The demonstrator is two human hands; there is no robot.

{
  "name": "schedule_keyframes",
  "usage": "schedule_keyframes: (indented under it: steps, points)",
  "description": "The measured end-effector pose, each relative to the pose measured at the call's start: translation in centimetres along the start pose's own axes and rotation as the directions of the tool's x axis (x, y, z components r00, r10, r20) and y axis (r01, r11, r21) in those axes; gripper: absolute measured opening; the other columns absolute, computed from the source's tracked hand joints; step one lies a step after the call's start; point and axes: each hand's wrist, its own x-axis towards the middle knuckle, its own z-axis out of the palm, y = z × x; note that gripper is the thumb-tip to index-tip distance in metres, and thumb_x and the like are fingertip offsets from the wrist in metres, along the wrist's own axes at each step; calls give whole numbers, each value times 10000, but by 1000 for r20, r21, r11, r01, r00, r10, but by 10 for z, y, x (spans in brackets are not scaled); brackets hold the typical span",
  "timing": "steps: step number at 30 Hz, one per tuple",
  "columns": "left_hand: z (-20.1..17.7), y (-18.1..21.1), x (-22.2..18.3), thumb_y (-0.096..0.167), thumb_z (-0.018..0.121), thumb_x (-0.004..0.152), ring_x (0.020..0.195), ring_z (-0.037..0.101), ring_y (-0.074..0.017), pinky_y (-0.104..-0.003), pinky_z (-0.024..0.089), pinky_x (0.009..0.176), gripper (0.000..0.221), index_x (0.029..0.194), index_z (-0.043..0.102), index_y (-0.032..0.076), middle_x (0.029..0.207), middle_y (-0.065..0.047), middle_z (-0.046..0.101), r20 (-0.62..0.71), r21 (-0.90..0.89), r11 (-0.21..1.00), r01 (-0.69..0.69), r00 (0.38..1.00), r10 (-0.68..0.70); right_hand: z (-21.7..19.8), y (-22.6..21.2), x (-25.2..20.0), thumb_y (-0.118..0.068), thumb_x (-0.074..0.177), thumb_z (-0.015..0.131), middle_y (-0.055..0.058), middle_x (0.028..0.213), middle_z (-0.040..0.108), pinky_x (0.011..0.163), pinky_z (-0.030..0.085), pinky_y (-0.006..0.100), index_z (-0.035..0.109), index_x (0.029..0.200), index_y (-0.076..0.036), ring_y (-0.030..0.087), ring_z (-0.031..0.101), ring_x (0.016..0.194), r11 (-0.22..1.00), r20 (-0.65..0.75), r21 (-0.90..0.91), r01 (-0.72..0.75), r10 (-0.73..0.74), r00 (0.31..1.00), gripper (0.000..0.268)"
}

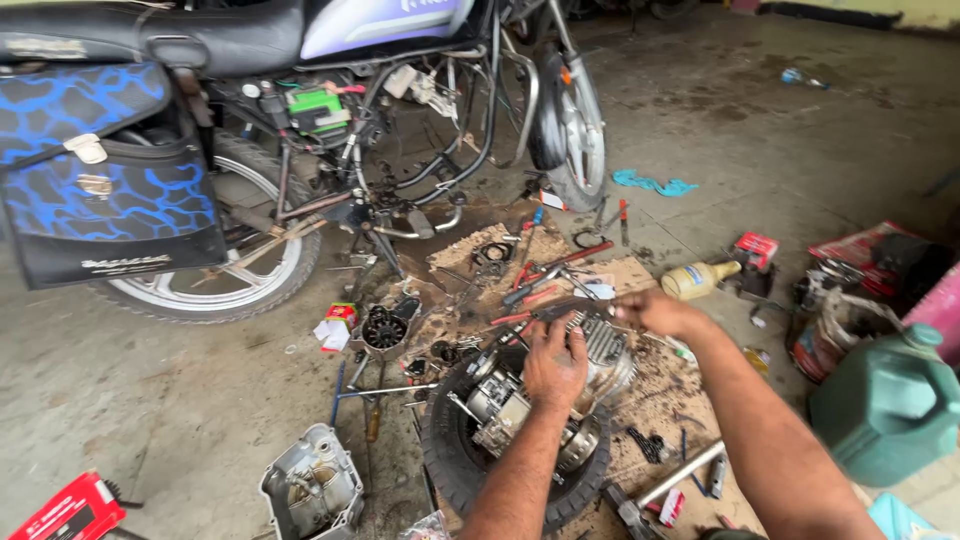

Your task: The person sits on the workshop floor working on a motorcycle engine placed inside a tire. They use a wrench on the engine casing, reposition the engine, wipe components with a black cloth, and fit parts onto the clutch assembly while another person sits nearby.

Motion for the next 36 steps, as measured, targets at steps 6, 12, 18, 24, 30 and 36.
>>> schedule_keyframes:
  steps: [6,12,18,24,30,36]
  points:
    - [-7,9,2,390,553,989,1031,677,-368,-506,565,852,360,1314,644,265,1187,-149,589,76,28,996,82,994,-84,11,19,0,-245,967,633,-27,1395,674,1112,419,315,665,1370,-215,127,597,1262,961,54,0,276,-276,960,405]
    - [-9,9,2,393,540,994,1013,673,-331,-487,568,824,384,1329,629,230,1148,-134,571,113,27,995,94,989,-97,29,61,43,-204,963,645,31,1341,759,1077,466,325,678,1384,-180,144,623,1189,955,89,200,220,-241,966,422]
    - [-6,10,1,390,534,995,1022,669,-323,-477,569,832,392,1343,627,238,1144,-129,569,109,62,995,82,990,-88,26,60,44,-303,967,629,-7,1278,751,1064,453,327,689,1344,-162,122,635,1166,962,100,73,265,-271,957,407]
    - [-6,9,2,397,519,1009,1023,676,-308,-462,569,855,394,1365,609,254,1172,-126,566,156,71,991,111,980,-120,6,-53,-15,-523,1077,456,92,1220,753,1038,527,427,737,1295,-123,219,702,1104,837,30,-529,-137,179,983,535]
    - [-23,26,3,416,508,1000,1022,672,-293,-440,588,819,415,1385,578,277,1238,-120,519,237,72,973,217,944,-228,12,0,3,-384,988,586,28,1381,682,1088,501,407,631,1399,-241,186,667,1188,990,50,-141,19,-12,999,438]
    - [-6,7,0,382,559,996,1013,680,-313,-455,579,837,373,1322,658,232,1146,-124,579,69,32,998,45,996,-48,29,55,32,-325,962,644,103,1299,778,1046,507,422,682,1383,-173,247,654,1157,964,63,238,117,-135,989,449]
